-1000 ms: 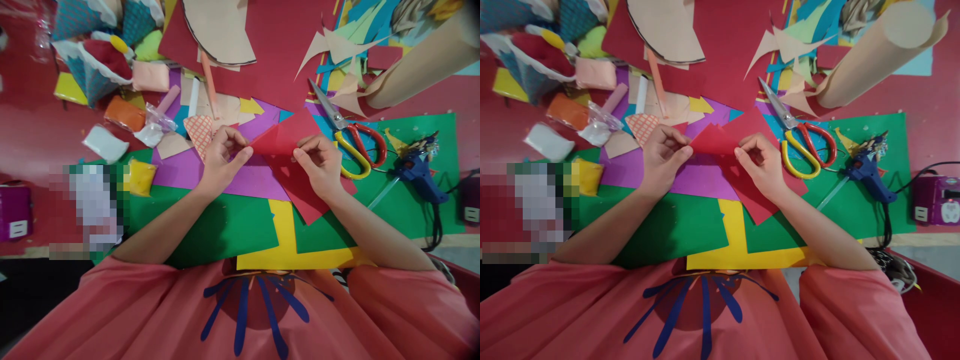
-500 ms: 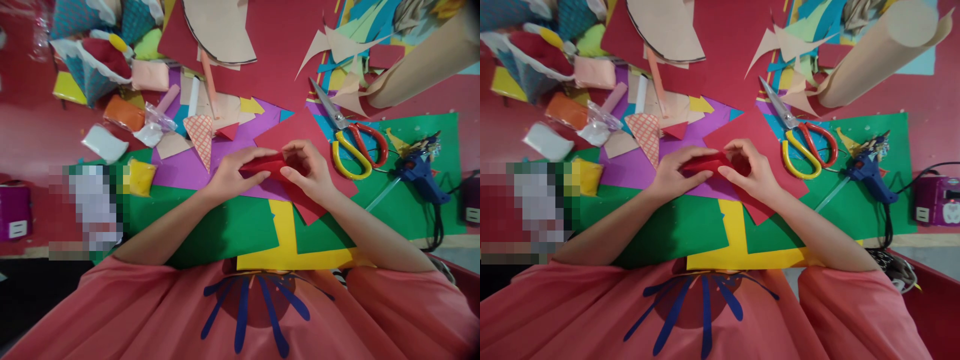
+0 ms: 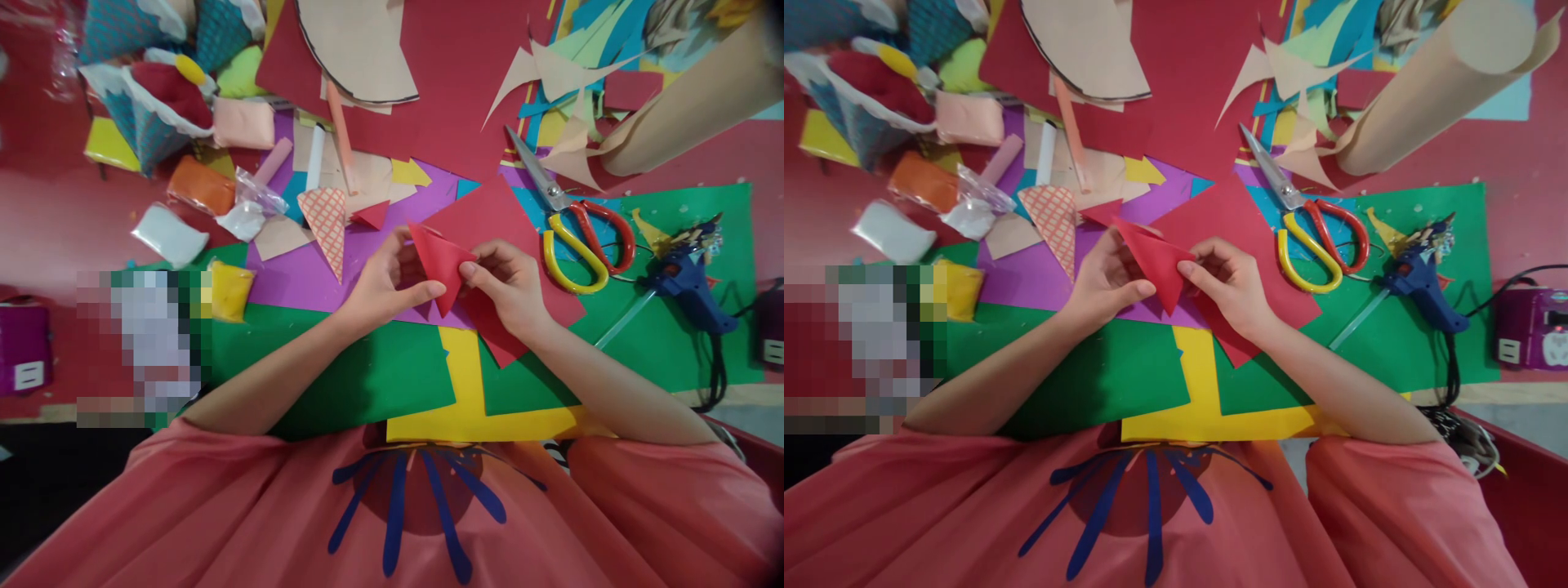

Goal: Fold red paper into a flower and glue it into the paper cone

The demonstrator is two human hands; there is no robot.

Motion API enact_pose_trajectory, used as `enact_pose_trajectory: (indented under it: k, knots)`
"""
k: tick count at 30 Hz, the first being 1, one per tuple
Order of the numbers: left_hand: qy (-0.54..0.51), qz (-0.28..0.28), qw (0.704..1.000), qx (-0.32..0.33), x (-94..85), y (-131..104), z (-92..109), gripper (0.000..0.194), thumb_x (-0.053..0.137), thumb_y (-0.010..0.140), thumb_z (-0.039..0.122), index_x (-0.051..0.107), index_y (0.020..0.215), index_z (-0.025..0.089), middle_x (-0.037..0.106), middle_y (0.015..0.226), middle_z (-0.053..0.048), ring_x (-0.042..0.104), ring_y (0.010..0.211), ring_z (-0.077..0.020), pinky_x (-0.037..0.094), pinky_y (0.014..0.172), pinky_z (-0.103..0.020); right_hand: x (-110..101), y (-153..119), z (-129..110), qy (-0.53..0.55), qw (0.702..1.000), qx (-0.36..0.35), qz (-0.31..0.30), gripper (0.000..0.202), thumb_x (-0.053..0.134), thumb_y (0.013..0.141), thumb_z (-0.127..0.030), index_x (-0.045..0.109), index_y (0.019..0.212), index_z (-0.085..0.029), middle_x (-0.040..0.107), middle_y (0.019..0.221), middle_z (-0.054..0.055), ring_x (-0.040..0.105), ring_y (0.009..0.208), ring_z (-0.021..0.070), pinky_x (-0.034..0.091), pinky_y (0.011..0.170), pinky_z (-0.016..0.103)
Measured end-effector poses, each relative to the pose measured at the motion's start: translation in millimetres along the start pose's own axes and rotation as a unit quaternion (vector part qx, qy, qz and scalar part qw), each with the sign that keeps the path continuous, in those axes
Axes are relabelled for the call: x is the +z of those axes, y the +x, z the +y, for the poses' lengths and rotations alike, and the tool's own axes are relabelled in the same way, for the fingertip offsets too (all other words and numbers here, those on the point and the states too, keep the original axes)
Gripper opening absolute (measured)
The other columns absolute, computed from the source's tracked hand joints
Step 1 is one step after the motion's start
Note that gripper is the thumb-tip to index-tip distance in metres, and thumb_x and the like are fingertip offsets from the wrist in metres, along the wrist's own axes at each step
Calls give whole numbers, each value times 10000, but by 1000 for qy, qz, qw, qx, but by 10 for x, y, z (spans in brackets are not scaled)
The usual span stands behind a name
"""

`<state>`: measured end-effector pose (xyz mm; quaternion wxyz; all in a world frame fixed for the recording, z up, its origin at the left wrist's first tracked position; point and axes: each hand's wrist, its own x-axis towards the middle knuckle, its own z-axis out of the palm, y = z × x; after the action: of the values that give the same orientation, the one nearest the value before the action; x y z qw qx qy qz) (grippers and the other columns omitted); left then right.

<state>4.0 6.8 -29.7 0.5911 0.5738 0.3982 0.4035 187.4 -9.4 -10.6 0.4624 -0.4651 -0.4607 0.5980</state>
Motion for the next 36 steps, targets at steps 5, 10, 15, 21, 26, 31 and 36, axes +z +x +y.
enact_pose_trajectory:
  k: [5, 10, 15, 21, 26, 31, 36]
  knots:
    - [38, 27, 997, -64, 63, -34, 27, 543, 697, 710, 649, 607, 898, 148, 714, 859, -60, 691, 765, -169, 556, 645, -264, 35, -33, 16, 2, 999, 25, -20, 367, 803, 695, -484, 583, 734, -194, 606, 610, -52, 609, 549, 78, 500, 537, 206]
    - [24, 56, 996, -63, 29, -14, 28, 526, 721, 685, 638, 614, 844, 148, 712, 804, -40, 675, 710, -148, 552, 621, -250, 3, -32, 32, 5, 998, 29, -48, 333, 806, 703, -445, 614, 781, -184, 631, 643, -46, 620, 565, 73, 512, 558, 199]
    - [1, 58, 996, -62, 11, 0, 7, 539, 745, 668, 624, 634, 893, 146, 736, 863, -55, 700, 771, -169, 576, 676, -272, -52, -1, 38, 40, 997, 17, -60, 248, 695, 830, -416, 651, 802, -174, 655, 640, -35, 622, 549, 73, 531, 555, 203]
    - [10, 46, 998, -49, 0, -5, -8, 498, 735, 697, 605, 634, 893, 159, 740, 848, -54, 709, 761, -177, 584, 661, -276, -66, 11, 32, 22, 998, 18, -53, 253, 707, 820, -413, 648, 775, -171, 649, 622, -32, 615, 538, 78, 518, 529, 201]
    - [17, 42, 997, -55, -10, -5, -12, 503, 736, 690, 606, 629, 887, 157, 742, 862, -59, 706, 757, -176, 582, 653, -270, -64, 7, 13, -1, 998, 29, -61, 313, 740, 768, -468, 634, 757, -174, 636, 626, -31, 588, 526, 77, 513, 531, 216]
    - [20, 44, 997, -60, -13, -6, -9, 515, 731, 686, 618, 634, 885, 154, 741, 868, -64, 703, 767, -183, 586, 666, -283, -59, 2, 11, -8, 998, 24, -66, 324, 741, 762, -479, 628, 762, -176, 590, 601, -46, 566, 514, 75, 504, 531, 220]
    - [33, 33, 997, -54, -15, -10, -3, 497, 716, 708, 609, 627, 888, 154, 734, 870, -64, 703, 773, -184, 583, 667, -286, -64, 2, 28, -4, 998, 16, -68, 316, 741, 771, -463, 621, 752, -171, 599, 618, -41, 566, 523, 70, 498, 536, 214]
